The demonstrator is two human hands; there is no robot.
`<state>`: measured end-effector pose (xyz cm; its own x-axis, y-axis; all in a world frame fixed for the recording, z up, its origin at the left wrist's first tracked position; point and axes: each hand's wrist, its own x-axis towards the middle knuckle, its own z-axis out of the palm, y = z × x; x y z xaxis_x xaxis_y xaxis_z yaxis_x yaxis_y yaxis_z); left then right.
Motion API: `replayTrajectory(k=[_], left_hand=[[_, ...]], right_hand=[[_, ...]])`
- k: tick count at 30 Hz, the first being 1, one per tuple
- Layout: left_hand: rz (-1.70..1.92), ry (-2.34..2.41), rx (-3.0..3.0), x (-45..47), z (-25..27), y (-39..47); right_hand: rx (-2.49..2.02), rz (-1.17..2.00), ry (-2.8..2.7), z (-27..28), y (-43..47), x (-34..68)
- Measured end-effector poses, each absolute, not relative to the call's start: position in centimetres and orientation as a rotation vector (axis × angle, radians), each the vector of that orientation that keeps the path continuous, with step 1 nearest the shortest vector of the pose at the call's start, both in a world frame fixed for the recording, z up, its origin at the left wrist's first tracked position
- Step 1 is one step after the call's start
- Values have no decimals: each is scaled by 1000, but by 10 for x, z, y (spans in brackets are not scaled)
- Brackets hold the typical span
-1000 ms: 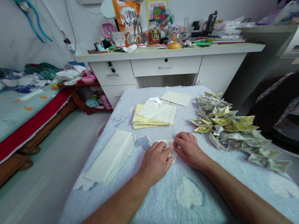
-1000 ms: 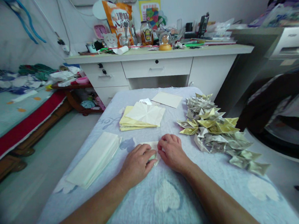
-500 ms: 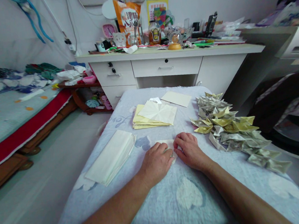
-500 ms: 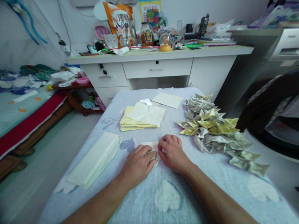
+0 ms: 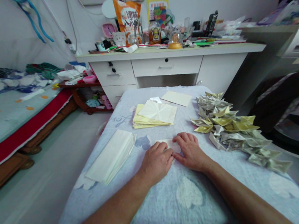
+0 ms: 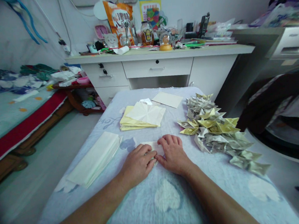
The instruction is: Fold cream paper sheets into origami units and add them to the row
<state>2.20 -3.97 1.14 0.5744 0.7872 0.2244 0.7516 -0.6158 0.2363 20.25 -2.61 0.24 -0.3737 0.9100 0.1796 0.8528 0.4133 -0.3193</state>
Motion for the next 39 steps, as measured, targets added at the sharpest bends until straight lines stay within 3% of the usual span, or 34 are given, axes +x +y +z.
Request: replayTrajectory(k=[7,30,39], left_hand=[[452,1306,2688,20,8,-37],[474,1297,2676,19,4,-34],[488,1278,2687,17,-1,-32]], right_hand=[[-1515,360,-2357,4,-25,207],[-1375,274,-2488,0,-28,209],[-1512,182,-2423,-5,-29,201]])
